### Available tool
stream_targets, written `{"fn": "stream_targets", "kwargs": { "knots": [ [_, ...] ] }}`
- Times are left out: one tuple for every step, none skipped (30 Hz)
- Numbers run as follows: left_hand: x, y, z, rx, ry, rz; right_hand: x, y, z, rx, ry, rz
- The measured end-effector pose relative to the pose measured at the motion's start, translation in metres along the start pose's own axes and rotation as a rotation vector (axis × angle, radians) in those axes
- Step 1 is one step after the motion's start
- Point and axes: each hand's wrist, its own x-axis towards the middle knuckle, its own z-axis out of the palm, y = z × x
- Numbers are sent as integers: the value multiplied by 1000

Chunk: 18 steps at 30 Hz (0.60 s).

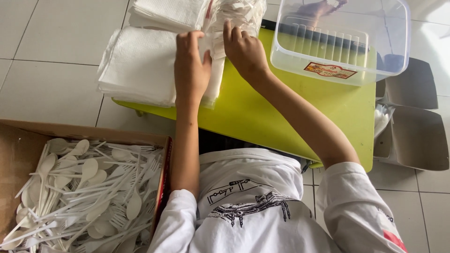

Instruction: The person is manually wrapping individual plastic spoons and forks in paper napkins at a workspace.

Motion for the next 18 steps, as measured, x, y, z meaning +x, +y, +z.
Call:
{"fn": "stream_targets", "kwargs": {
  "knots": [
    [0, -4, 5, 66, -56, 10, 0, -2, -3, 87, -67, 31],
    [-1, -8, 10, 132, -111, 19, -1, -5, -6, 173, -132, 61],
    [-3, -6, 9, 133, -109, 19, 1, -2, -18, 174, -131, 59],
    [-7, -5, 8, 157, -167, -25, -1, -1, -31, 182, -87, 56],
    [-10, -3, 7, 182, -226, -68, -3, 0, -45, 191, -43, 53],
    [-12, -5, 10, 180, -225, -71, -9, 0, -45, 191, -44, 50],
    [-14, -8, 14, 178, -228, -75, -16, 0, -46, 297, -138, 15],
    [-14, -11, 16, 178, -229, -79, -20, -1, -47, 403, -230, -19],
    [-10, -12, 18, 180, -227, -80, -20, -2, -44, 404, -228, -21],
    [-7, -13, 21, 171, -213, -62, -23, -3, -42, 411, -203, -35],
    [-5, -15, 25, 161, -199, -44, -26, -5, -40, 418, -177, -49],
    [-4, -18, 27, 161, -201, -47, -26, -5, -40, 420, -180, -49],
    [-3, -21, 30, 154, -235, -51, -26, -6, -39, 511, -211, -20],
    [-1, -24, 32, 147, -267, -55, -25, -7, -39, 601, -240, 10],
    [-2, -23, 30, 147, -267, -57, -26, -8, -37, 603, -241, 8],
    [-1, -23, 29, 122, -281, -90, -26, -9, -35, 607, -328, 23],
    [1, -22, 28, 97, -295, -123, -25, -9, -33, 611, -416, 38],
    [1, -26, 30, 97, -295, -125, -25, -12, -31, 611, -416, 37]
  ]
}}
